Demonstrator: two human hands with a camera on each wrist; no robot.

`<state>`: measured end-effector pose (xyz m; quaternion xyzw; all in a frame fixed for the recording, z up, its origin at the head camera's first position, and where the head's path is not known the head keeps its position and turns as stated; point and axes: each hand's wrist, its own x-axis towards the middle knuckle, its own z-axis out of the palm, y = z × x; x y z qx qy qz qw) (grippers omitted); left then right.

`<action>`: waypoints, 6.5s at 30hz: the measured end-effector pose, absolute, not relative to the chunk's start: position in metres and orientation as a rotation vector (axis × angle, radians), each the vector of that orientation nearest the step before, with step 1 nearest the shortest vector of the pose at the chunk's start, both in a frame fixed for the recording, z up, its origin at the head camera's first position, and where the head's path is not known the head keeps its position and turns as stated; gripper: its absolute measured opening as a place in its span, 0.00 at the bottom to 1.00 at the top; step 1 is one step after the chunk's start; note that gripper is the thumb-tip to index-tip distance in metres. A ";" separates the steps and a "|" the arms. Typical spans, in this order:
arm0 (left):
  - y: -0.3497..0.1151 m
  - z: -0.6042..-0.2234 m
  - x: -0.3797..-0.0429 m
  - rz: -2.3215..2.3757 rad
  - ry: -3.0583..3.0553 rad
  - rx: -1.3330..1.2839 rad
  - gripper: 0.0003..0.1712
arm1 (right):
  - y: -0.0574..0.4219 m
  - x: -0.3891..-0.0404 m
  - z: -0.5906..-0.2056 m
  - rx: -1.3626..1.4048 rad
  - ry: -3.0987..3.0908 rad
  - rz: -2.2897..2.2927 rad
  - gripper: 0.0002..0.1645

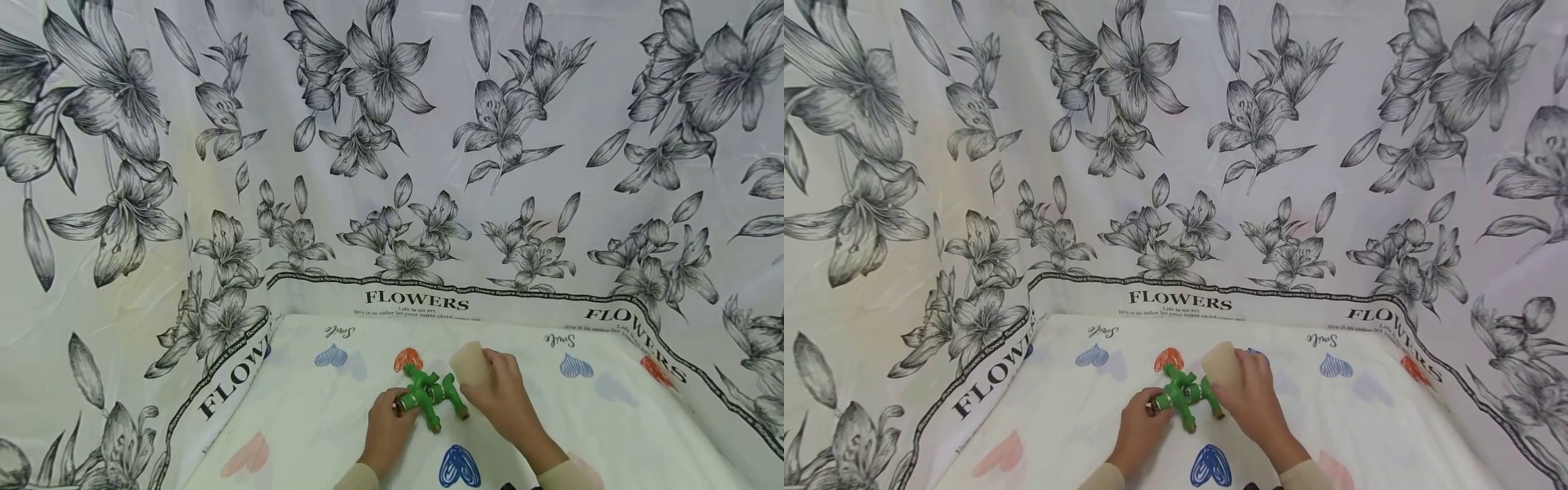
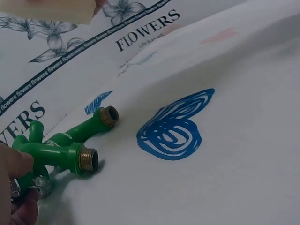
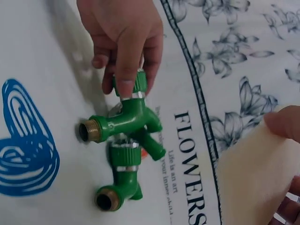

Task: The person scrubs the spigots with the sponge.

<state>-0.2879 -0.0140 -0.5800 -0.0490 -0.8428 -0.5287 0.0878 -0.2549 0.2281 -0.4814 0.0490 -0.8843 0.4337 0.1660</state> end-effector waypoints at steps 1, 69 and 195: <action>-0.016 -0.578 -0.288 -1.597 -2.499 -0.147 0.25 | 0.226 -0.253 -0.481 0.162 -2.511 1.236 0.54; -0.059 -0.465 -0.258 -2.194 -2.152 -0.675 0.24 | 0.189 -0.236 -0.470 0.437 -2.473 1.047 0.46; -0.051 -0.487 -0.266 -2.166 -2.122 -0.441 0.22 | 0.171 -0.220 -0.486 0.755 -2.537 1.097 0.44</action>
